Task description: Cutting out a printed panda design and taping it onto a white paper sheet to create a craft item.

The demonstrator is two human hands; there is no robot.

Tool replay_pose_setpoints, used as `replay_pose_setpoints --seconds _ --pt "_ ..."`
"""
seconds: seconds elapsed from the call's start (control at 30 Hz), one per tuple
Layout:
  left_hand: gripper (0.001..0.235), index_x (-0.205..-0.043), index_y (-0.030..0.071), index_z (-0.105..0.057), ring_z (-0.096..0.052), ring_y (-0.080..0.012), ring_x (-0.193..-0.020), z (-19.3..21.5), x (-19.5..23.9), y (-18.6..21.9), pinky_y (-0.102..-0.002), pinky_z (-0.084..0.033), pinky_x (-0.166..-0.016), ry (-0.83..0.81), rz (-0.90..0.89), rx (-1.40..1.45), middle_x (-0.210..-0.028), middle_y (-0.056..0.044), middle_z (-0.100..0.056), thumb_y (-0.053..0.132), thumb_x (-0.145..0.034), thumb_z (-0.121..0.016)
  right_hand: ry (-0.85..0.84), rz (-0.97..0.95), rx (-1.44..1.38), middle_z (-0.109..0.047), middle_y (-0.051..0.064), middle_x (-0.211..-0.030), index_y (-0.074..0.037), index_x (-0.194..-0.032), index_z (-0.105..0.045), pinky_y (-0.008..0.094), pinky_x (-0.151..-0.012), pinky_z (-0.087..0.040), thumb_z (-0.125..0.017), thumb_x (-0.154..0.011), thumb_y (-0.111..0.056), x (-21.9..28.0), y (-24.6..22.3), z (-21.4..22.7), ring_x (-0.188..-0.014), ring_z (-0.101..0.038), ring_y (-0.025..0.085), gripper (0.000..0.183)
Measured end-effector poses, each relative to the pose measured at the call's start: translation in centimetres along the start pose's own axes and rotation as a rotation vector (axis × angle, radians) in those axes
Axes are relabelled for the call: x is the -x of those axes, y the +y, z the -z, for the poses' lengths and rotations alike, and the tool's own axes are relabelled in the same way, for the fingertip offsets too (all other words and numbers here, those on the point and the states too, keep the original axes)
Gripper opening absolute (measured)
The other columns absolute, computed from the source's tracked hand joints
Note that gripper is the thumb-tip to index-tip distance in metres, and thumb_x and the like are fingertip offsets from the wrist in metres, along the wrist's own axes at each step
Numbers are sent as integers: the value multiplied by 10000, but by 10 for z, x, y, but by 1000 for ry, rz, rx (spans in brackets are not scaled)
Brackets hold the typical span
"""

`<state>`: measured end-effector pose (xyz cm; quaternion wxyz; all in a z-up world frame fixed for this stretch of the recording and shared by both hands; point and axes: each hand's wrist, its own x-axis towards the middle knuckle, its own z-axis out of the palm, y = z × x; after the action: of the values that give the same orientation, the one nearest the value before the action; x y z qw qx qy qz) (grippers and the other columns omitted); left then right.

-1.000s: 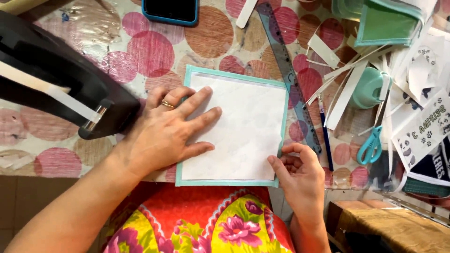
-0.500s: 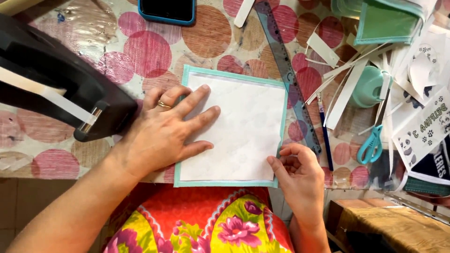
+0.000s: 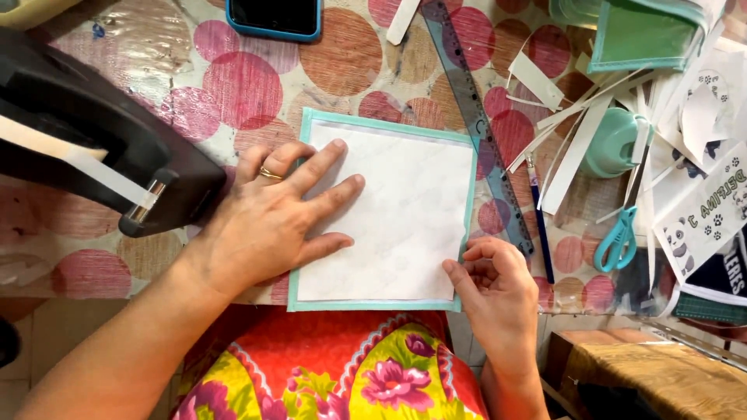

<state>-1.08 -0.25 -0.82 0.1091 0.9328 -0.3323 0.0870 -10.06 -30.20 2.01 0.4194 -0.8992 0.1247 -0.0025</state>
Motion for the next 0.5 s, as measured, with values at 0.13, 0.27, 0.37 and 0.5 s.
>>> replay_pose_setpoints --seconds 0.13,0.27,0.37,0.5 --pt "675 -1426 333 -616 -511 -302 -1341 0 0 0 -508 -340 -1085 13 1 3 -1610 -58 -482 756 -905 -533 -3 -6 36 -639 97 -1137 -74 -928 -665 218 -682 -601 -818 -843 -74 0 0 1 -719 -629 104 176" --pt "687 -1447 329 -596 -500 -302 -1366 -1 1 0 -529 -332 -1075 -6 -1 2 -1632 -65 -452 753 -912 -521 1 3 32 -638 111 -1142 -64 -930 -666 220 -691 -604 -819 -839 -58 0 0 0 -756 -633 107 177" --pt "680 -1446 340 -600 -495 -312 -1352 -1 1 0 -519 -333 -1072 -3 0 2 -1623 -62 -463 756 -914 -517 -6 -8 39 -643 103 -1141 -67 -923 -666 218 -672 -591 -818 -842 -62 0 -2 1 -732 -624 107 173" --pt "671 -1422 331 -615 -502 -316 -1328 1 0 0 -510 -345 -1067 10 1 12 -1608 -65 -480 749 -902 -545 -11 0 87 -653 95 -1136 -77 -912 -671 217 -668 -588 -818 -845 -84 0 -4 1 -736 -621 97 161"
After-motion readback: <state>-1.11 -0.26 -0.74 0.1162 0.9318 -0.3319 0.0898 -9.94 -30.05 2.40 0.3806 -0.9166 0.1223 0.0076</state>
